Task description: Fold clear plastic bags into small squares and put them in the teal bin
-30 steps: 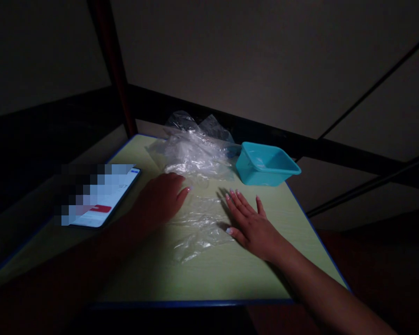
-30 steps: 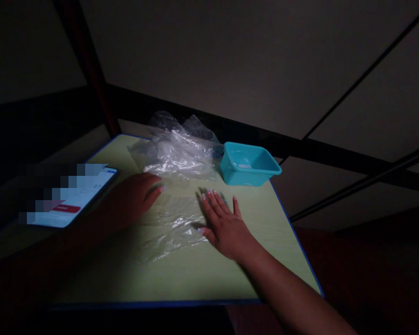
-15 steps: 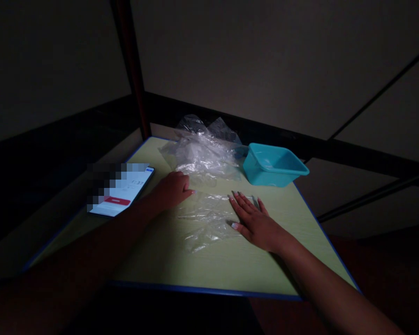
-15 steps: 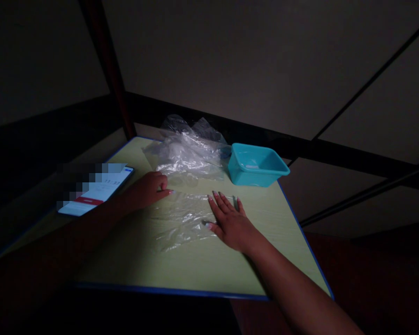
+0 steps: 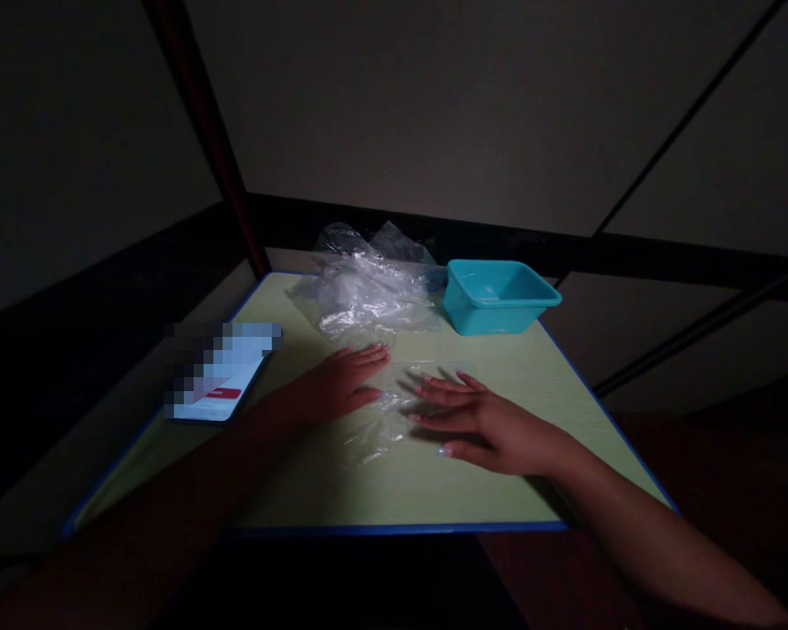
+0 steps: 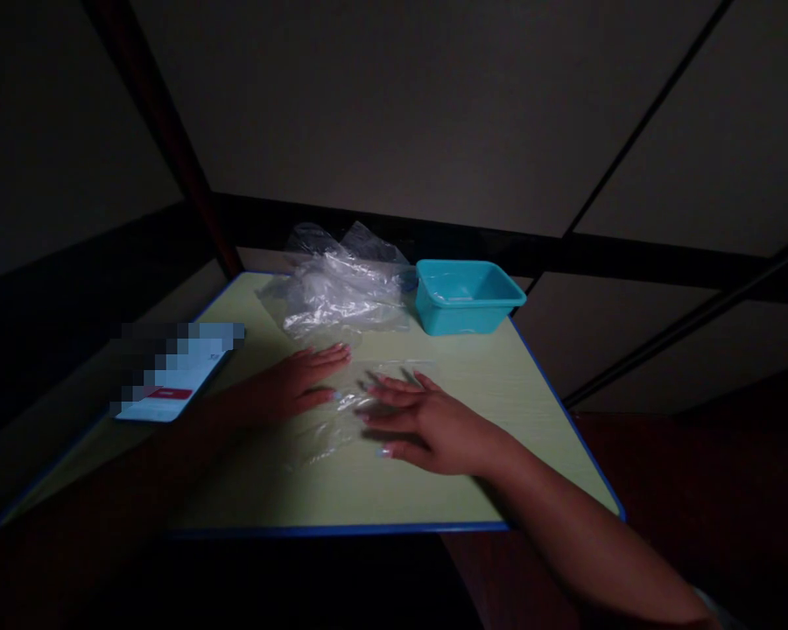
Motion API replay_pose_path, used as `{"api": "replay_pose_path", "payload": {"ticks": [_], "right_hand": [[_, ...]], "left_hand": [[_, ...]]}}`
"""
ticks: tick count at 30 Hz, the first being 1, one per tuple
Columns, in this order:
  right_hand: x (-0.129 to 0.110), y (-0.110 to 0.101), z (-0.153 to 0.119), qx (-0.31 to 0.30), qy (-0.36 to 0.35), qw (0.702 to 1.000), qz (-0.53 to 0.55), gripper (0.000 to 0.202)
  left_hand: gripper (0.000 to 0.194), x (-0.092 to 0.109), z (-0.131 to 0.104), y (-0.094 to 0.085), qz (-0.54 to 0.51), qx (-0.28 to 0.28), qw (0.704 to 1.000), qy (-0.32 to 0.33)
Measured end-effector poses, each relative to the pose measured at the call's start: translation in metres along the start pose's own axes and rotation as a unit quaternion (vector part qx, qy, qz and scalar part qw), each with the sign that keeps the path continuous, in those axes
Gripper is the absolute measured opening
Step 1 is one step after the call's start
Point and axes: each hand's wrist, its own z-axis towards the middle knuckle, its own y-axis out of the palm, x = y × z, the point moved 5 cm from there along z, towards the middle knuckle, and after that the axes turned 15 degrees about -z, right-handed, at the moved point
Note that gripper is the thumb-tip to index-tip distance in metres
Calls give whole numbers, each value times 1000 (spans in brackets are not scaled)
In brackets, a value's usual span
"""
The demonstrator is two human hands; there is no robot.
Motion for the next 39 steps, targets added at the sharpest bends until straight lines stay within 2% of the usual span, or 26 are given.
{"api": "replay_pose_path", "payload": {"ticks": [2,4,9,16,22,27,32,36,39], "right_hand": [[-9,-6,-3,-3,-48,999,23,40],[-14,-9,-4,-5,-63,998,27,38],[-18,-3,-5,-7,-54,998,9,34],[-24,9,-4,-1,-48,999,-14,47],[-26,11,-1,-23,-43,999,-10,53],[-26,10,1,-27,-41,999,5,57],[-25,9,1,-11,-38,999,22,56],[-23,10,2,2,-40,999,35,51],[-21,8,3,20,-35,998,43,47]], "left_hand": [[52,-9,0,-3,1,6,1000,-15],[49,-17,-1,-11,6,30,999,-37],[50,-27,-6,-26,10,85,993,-86],[46,-26,-5,-25,5,89,993,-80],[51,-8,-4,-20,6,72,996,-44],[64,23,1,3,-24,-25,999,27],[91,28,2,20,5,-77,997,9],[91,25,1,23,24,-80,996,6],[77,36,0,21,33,-41,997,47]]}}
